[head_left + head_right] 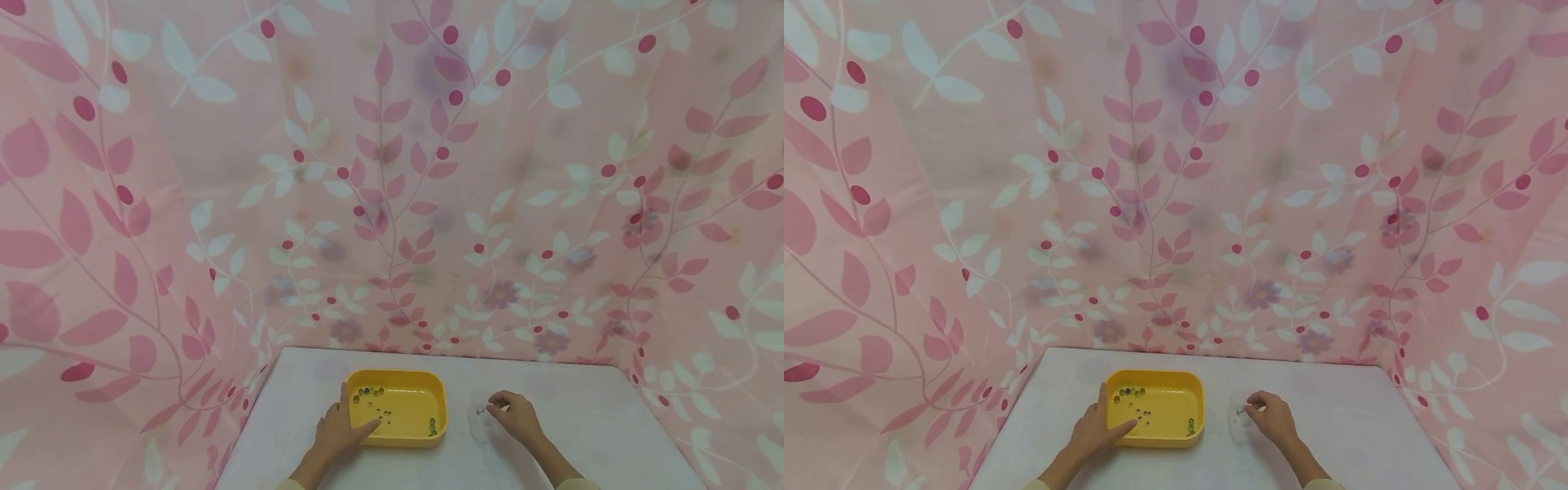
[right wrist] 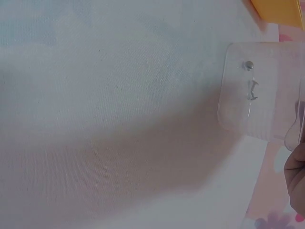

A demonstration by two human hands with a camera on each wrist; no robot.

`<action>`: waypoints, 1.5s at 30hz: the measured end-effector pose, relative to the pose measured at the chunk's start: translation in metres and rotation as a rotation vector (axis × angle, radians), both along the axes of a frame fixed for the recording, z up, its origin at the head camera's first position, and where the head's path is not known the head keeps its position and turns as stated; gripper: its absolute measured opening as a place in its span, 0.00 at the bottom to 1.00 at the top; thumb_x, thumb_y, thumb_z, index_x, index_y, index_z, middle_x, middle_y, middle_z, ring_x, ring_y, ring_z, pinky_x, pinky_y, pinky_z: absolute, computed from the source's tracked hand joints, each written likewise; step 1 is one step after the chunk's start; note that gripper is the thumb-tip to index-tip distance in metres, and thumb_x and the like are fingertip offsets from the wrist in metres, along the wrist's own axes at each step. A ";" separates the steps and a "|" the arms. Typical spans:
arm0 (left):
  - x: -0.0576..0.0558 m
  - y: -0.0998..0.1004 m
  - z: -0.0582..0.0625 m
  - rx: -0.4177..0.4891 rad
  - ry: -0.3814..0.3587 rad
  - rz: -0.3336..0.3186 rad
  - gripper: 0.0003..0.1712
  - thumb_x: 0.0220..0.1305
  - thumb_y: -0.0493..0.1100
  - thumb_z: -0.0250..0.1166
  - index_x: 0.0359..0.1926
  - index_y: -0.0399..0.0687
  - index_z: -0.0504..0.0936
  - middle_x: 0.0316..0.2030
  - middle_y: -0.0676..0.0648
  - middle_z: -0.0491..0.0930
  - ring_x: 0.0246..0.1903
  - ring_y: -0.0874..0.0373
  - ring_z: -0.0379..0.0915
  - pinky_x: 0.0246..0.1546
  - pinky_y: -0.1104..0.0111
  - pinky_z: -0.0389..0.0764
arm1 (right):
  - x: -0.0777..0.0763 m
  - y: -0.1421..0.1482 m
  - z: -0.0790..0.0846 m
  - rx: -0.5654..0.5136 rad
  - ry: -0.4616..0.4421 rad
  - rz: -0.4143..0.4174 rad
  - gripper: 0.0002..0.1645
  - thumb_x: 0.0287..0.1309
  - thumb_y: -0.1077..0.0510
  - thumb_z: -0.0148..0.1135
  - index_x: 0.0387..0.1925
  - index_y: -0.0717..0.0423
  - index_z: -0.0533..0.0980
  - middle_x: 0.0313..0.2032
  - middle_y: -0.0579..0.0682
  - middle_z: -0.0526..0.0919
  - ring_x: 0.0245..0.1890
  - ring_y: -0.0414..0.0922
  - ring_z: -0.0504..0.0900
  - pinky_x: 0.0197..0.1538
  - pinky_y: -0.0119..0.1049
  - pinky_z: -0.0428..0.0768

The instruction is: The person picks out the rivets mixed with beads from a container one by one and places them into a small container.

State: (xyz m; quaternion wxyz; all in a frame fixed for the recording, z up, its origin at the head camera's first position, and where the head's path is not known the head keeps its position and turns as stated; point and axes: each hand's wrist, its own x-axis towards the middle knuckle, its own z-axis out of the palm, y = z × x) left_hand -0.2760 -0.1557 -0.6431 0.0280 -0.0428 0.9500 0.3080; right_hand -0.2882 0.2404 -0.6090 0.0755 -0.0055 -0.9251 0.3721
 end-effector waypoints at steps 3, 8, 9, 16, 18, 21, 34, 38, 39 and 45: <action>0.000 0.000 0.001 0.004 -0.003 0.001 0.74 0.46 0.78 0.66 0.78 0.40 0.41 0.59 0.30 0.71 0.58 0.36 0.69 0.61 0.38 0.64 | 0.000 0.000 0.000 -0.005 0.010 0.000 0.04 0.52 0.60 0.72 0.31 0.54 0.83 0.26 0.45 0.85 0.25 0.38 0.77 0.28 0.30 0.73; -0.001 -0.001 0.000 -0.001 -0.007 0.003 0.75 0.46 0.78 0.66 0.78 0.41 0.40 0.60 0.31 0.71 0.58 0.37 0.69 0.61 0.38 0.64 | -0.001 0.000 -0.001 -0.017 0.018 0.000 0.04 0.53 0.59 0.72 0.31 0.54 0.83 0.26 0.45 0.85 0.24 0.37 0.76 0.27 0.30 0.72; -0.001 -0.001 0.000 0.000 -0.005 0.003 0.75 0.46 0.78 0.66 0.78 0.41 0.40 0.60 0.31 0.71 0.58 0.37 0.69 0.61 0.38 0.64 | -0.001 0.000 -0.001 -0.018 0.019 0.003 0.04 0.53 0.59 0.72 0.31 0.53 0.83 0.26 0.44 0.85 0.23 0.37 0.75 0.27 0.29 0.72; 0.000 -0.001 -0.001 0.001 0.000 0.006 0.74 0.46 0.78 0.66 0.78 0.41 0.40 0.60 0.31 0.71 0.59 0.36 0.69 0.61 0.37 0.63 | 0.000 0.002 -0.007 0.034 0.090 0.064 0.07 0.50 0.62 0.74 0.32 0.51 0.83 0.28 0.40 0.83 0.24 0.33 0.71 0.30 0.28 0.71; 0.000 0.000 0.000 0.007 -0.001 0.005 0.74 0.46 0.77 0.66 0.78 0.41 0.40 0.60 0.30 0.71 0.60 0.36 0.68 0.62 0.36 0.62 | 0.001 0.003 -0.009 0.063 0.095 0.077 0.08 0.49 0.62 0.74 0.32 0.49 0.83 0.28 0.39 0.83 0.23 0.32 0.70 0.29 0.28 0.71; 0.001 0.000 0.002 0.014 0.001 0.001 0.74 0.47 0.77 0.67 0.78 0.40 0.40 0.60 0.30 0.70 0.60 0.35 0.68 0.63 0.35 0.60 | 0.003 0.004 -0.011 0.105 0.097 0.095 0.09 0.49 0.61 0.75 0.32 0.48 0.83 0.29 0.39 0.83 0.23 0.32 0.70 0.28 0.28 0.70; 0.002 0.001 -0.003 0.003 0.025 -0.015 0.73 0.47 0.77 0.67 0.78 0.39 0.41 0.59 0.29 0.72 0.59 0.35 0.70 0.60 0.35 0.63 | 0.014 0.005 -0.009 0.206 0.254 0.087 0.11 0.44 0.61 0.77 0.31 0.49 0.83 0.30 0.42 0.85 0.25 0.40 0.78 0.27 0.28 0.71; 0.002 0.000 0.000 -0.009 0.036 -0.011 0.73 0.48 0.76 0.67 0.78 0.38 0.42 0.58 0.28 0.72 0.58 0.34 0.70 0.60 0.36 0.65 | 0.015 0.005 -0.009 0.213 0.287 0.080 0.11 0.44 0.61 0.77 0.30 0.49 0.82 0.29 0.42 0.85 0.26 0.43 0.79 0.27 0.28 0.72; 0.003 0.000 0.001 -0.007 0.041 -0.010 0.72 0.48 0.75 0.67 0.77 0.38 0.42 0.58 0.28 0.72 0.57 0.34 0.70 0.59 0.36 0.65 | 0.015 0.005 -0.010 0.209 0.293 0.081 0.11 0.44 0.61 0.77 0.30 0.49 0.82 0.29 0.42 0.85 0.26 0.43 0.79 0.27 0.28 0.72; 0.004 0.001 0.001 0.008 0.034 -0.010 0.72 0.48 0.74 0.68 0.77 0.38 0.43 0.59 0.28 0.71 0.58 0.34 0.70 0.60 0.36 0.65 | 0.016 0.007 -0.015 0.206 0.357 0.080 0.13 0.41 0.63 0.79 0.28 0.49 0.82 0.28 0.42 0.84 0.24 0.38 0.76 0.26 0.26 0.71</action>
